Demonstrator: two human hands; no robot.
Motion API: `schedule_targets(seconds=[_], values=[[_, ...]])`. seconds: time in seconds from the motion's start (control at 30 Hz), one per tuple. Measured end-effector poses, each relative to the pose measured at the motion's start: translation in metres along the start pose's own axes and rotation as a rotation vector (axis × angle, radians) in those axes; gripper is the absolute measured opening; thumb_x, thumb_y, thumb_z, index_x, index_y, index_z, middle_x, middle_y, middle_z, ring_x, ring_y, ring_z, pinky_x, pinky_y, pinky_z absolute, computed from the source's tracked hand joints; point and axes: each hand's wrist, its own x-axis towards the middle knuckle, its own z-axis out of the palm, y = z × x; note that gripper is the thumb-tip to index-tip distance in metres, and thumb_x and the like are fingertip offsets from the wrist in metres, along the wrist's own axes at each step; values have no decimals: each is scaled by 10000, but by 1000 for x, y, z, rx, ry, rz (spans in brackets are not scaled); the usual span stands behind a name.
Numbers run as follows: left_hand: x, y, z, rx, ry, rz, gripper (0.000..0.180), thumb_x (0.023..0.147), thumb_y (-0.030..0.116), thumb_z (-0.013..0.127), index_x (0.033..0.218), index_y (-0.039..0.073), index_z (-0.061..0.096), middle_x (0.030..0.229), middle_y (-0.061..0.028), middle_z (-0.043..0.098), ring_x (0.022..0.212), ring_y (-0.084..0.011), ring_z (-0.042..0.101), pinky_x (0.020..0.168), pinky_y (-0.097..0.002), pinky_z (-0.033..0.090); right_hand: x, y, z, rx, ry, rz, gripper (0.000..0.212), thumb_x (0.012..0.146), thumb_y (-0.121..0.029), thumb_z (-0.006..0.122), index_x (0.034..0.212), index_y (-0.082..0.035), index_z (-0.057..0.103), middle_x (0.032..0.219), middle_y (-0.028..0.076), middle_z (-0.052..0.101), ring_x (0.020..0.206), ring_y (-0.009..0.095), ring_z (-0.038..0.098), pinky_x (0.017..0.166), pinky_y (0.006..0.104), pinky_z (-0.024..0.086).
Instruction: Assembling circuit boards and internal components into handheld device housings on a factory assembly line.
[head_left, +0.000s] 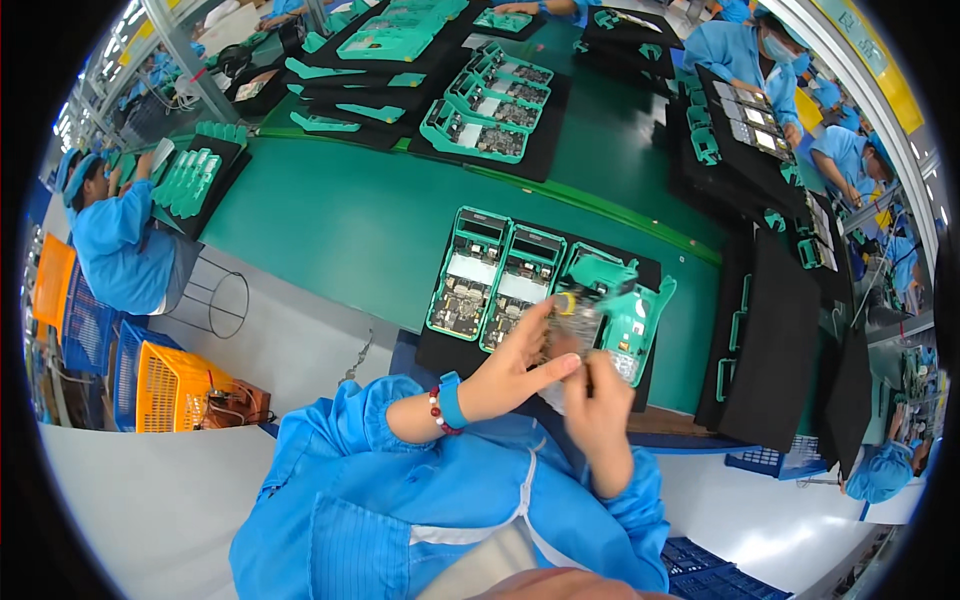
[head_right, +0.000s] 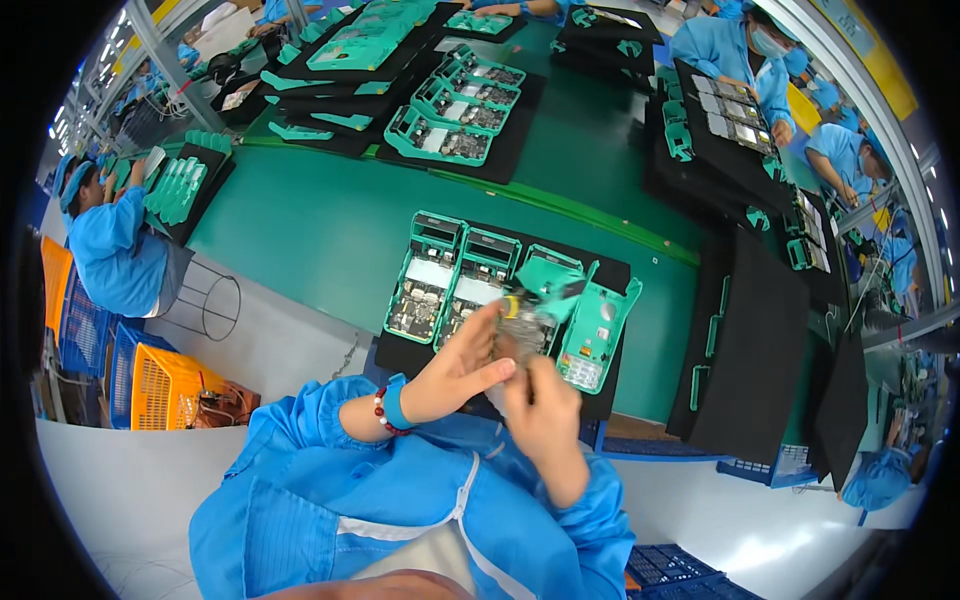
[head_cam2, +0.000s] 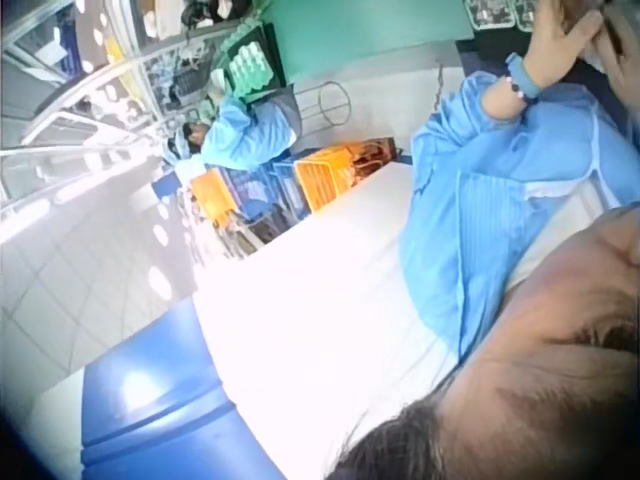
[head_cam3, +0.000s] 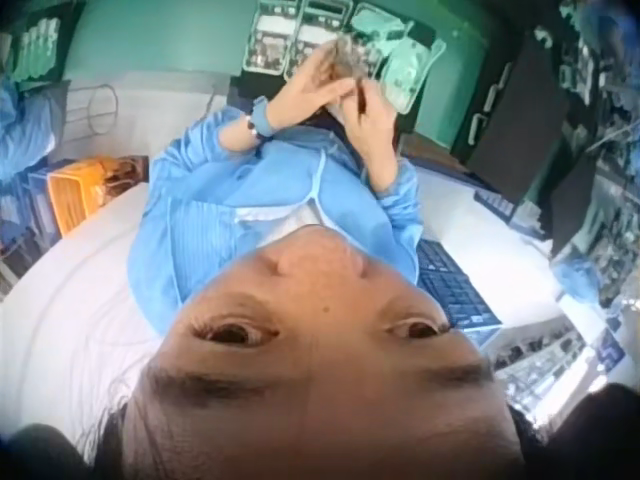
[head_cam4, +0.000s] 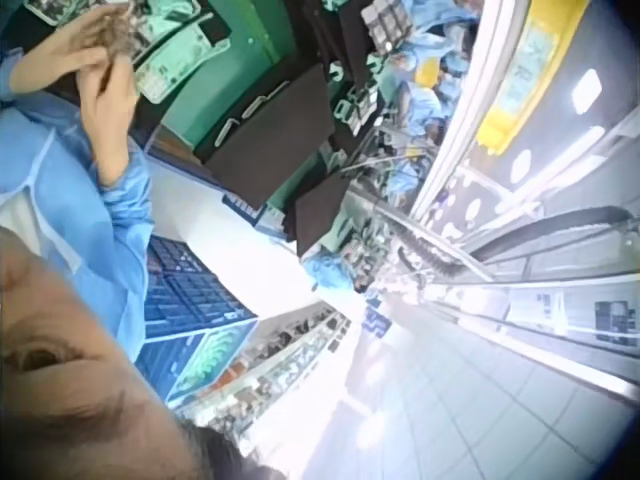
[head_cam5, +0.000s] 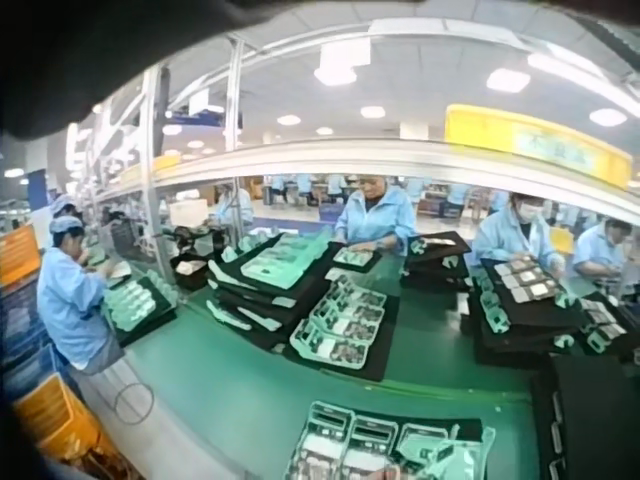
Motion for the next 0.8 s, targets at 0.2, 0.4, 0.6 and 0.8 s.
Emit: schedule_targets(seconds=[0.2, 0.4, 0.6, 0.8], values=[[-3, 12, -20, -87, 132, -160, 595, 971, 118, 634, 1480, 19, 342, 1180, -57, 594, 987, -107, 559, 837, -269, 482, -1, -26, -10, 327, -313, 70, 577, 832, -125, 798, 1325, 15, 535, 986, 142, 711, 885, 246, 704, 736, 317, 564], [-18, 29, -34, -60, -72, -367, 676, 947, 141, 648, 1531, 14, 331, 1177, -56, 621, 893, -53, 543, 718, -177, 411, 44, -29, -52, -110, 13, -328, 419, 717, 25, 786, 1123, -19, 693, 1082, 130, 677, 970, 321, 628, 823, 377, 516], [-26, 18, -34, -46, -173, -235, 684, 894, 39, 724, 1490, -16, 392, 842, 53, 455, 749, -39, 396, 665, -219, 354, 46, -32, -63, -194, -248, -306, 331, 715, -70, 802, 1029, -17, 708, 988, 125, 691, 967, 312, 648, 829, 392, 512], [-33, 20, -35, 122, -119, -195, 759, 832, 92, 797, 1477, -9, 409, 950, 25, 530, 837, -55, 468, 752, -208, 398, 41, -32, -65, -74, -331, -183, 260, 759, -84, 802, 1000, -35, 716, 957, 128, 703, 1047, 331, 631, 866, 405, 508]])
